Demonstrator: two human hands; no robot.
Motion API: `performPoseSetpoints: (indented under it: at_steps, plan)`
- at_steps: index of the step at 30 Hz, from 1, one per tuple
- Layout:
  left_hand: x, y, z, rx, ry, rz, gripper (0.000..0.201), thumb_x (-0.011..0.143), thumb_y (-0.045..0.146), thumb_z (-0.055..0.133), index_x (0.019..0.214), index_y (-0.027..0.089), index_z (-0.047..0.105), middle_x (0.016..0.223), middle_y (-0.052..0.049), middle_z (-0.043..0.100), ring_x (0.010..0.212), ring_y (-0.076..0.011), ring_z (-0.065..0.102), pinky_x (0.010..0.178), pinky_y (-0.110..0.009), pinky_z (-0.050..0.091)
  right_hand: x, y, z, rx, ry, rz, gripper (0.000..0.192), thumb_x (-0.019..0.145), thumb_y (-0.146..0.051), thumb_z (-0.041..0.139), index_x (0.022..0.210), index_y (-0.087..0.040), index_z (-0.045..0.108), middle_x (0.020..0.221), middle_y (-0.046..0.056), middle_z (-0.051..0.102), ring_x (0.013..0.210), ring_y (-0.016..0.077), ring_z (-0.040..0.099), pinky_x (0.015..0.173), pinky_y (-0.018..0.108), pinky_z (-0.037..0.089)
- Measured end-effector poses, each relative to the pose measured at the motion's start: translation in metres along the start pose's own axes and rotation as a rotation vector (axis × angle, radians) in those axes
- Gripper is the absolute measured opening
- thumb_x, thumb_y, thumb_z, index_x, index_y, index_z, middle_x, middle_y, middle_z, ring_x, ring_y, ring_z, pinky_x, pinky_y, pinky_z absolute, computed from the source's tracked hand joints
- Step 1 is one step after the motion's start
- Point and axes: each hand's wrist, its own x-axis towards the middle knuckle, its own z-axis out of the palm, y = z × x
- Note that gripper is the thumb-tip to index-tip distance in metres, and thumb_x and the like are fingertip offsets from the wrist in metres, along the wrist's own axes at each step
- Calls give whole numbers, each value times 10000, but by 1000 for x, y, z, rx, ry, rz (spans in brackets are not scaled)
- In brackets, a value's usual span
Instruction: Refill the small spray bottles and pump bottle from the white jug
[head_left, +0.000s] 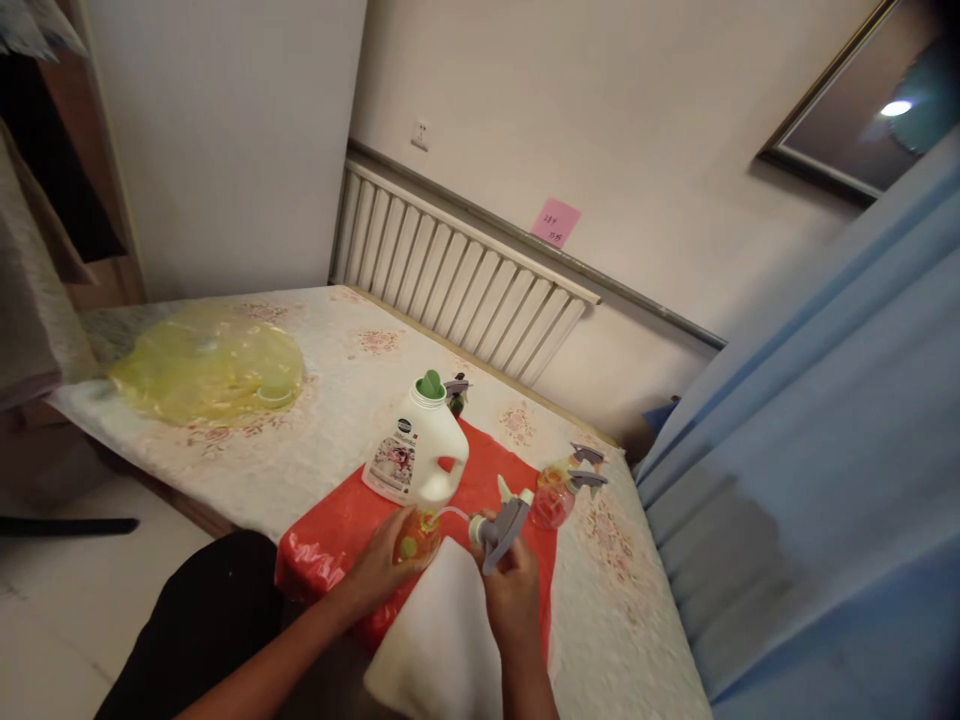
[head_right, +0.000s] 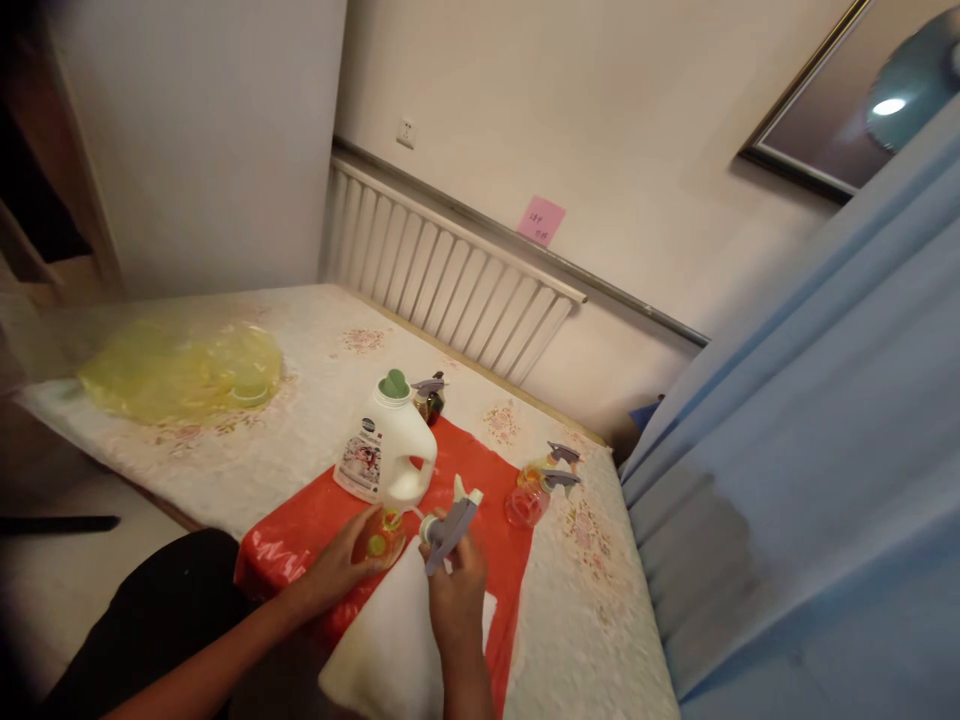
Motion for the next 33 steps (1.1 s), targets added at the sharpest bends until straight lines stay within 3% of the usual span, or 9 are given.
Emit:
performPoseSetpoints:
  at_steps: [3, 5, 11, 14, 17, 20, 25, 33]
  plan:
    - [3, -8, 1, 8, 7, 29, 796, 677, 361, 707, 1404, 201, 426, 1489, -140, 459, 1388, -305, 399, 1157, -428, 303, -1, 3, 7, 33, -88, 92, 340, 691, -296, 787, 1011, -191, 746, 1006, 87, 762, 922, 267, 712, 849, 385, 564]
    - [5, -12, 1, 8, 14, 45, 781, 669, 325, 695, 1395, 197, 437, 1475, -136, 476, 1380, -305, 408, 1153, -426, 309, 0, 3, 12, 67, -58, 122, 355, 694, -320, 779, 1017, -179, 736, 959, 81, 764, 864, 257, 717, 807, 372, 572]
    - [7, -16, 1, 13, 7, 93, 744, 651, 247, 650, 1366, 166, 460, 1428, -146, 517, 1351, -313, 436, 1143, -447, 323, 4, -5, 24, -31, -190, -3, 256, 738, -254, 702, 981, -184, 744, 917, 62, 763, 829, 232, 708, 794, 335, 557]
    - [7, -18, 0, 19, 11, 98, 672, 675, 259, 637, 1328, 183, 495, 1394, -124, 550, 1328, -304, 460, 1135, -457, 331, 7, -6, 26, -92, -129, -58, 232, 738, -231, 682, 957, -188, 744, 919, 61, 756, 839, 232, 699, 789, 330, 551]
    - [8, -18, -1, 27, 15, 106, 617, 693, 272, 641, 1294, 199, 526, 1362, -113, 578, 1301, -296, 486, 1128, -451, 342, 9, -5, 28, -101, -172, -60, 215, 725, -213, 678, 928, -195, 747, 883, 49, 754, 816, 228, 700, 766, 318, 555]
    - [7, -17, 0, 32, 18, 102, 654, 695, 293, 666, 1323, 202, 508, 1398, -118, 553, 1322, -303, 469, 1131, -444, 342, 11, -2, 30, -53, -185, 14, 223, 716, -215, 689, 931, -184, 739, 859, 43, 760, 794, 222, 707, 746, 303, 561]
    - [8, -21, 3, 42, 30, 107, 762, 675, 313, 689, 1382, 154, 453, 1444, -171, 503, 1350, -336, 439, 1132, -475, 337, 12, 4, 29, -84, -126, -4, 223, 723, -243, 686, 927, -169, 736, 871, 54, 760, 803, 222, 705, 751, 308, 565]
    - [11, -15, 10, 79, 65, 178, 786, 620, 254, 713, 1361, 169, 467, 1419, -163, 521, 1342, -326, 450, 1133, -474, 353, 12, 10, 27, -95, -158, 19, 245, 715, -267, 710, 936, -162, 726, 896, 75, 766, 821, 237, 709, 779, 328, 565]
